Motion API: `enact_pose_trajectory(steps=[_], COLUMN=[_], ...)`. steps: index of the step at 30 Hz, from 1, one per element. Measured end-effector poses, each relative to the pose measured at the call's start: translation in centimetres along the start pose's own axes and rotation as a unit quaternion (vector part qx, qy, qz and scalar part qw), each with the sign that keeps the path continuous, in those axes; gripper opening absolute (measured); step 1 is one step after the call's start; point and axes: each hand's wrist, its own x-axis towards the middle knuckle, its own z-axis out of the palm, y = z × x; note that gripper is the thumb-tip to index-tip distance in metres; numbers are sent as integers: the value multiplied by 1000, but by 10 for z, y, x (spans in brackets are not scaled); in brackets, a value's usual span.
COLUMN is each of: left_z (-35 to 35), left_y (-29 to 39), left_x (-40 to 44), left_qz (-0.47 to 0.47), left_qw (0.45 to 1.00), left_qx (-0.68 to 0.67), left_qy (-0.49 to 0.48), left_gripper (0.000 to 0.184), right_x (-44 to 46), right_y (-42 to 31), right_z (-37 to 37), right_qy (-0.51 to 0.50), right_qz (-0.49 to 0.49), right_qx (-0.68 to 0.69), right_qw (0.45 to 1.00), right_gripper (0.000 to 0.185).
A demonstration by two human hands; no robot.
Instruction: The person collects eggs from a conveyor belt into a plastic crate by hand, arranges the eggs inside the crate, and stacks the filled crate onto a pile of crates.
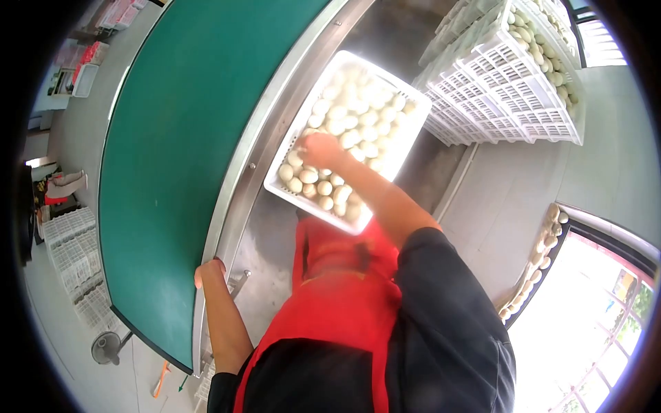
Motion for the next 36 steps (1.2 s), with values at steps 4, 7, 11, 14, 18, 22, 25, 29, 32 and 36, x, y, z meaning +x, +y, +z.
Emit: enact_pose_trajectory(steps=[4, 7, 11, 14, 18, 22, 25, 29, 32, 36], left_z=[0, -10, -21, -7, -33, -28, -27, -26, -28, -30], left_y=[3, -1, -10, -13, -16, -13, -13, -14, -13, -13], left_x=[-22, -38, -52, -71, -79, -64, -67, -65, -69, -69], left_qz=[174, 244, 300, 314, 324, 331, 308, 318, 312, 333], left_qw=[742, 592, 544, 524, 496, 466, 452, 466, 462, 496], left_qx=[647, 768, 783, 791, 805, 820, 837, 825, 830, 802], left_qy=[-16, 16, 14, 12, 25, 21, 9, 26, 13, 18], left_gripper=[46, 46, 46, 48, 52, 53, 54, 55, 55, 52], right_x=[26, 49, 83, 115, 115, 124, 112, 49, -6, -43], right_y=[42, 95, 130, 174, 156, 159, 162, 145, 134, 164], right_z=[-49, -75, -86, -82, -90, -83, -103, -137, -147, -79], right_qy=[216, 275, 249, 120, 152, 167, 162, 133, -33, 66], right_qz=[107, 102, 137, 139, 155, 154, 133, 56, 184, 107], right_qx=[41, -76, -129, -157, -184, -254, -168, 11, 103, 175], right_qw=[970, 953, 950, 970, 959, 940, 963, 989, 977, 977], right_gripper=[37, 48, 53, 49, 34, 33, 37, 34, 36, 47])
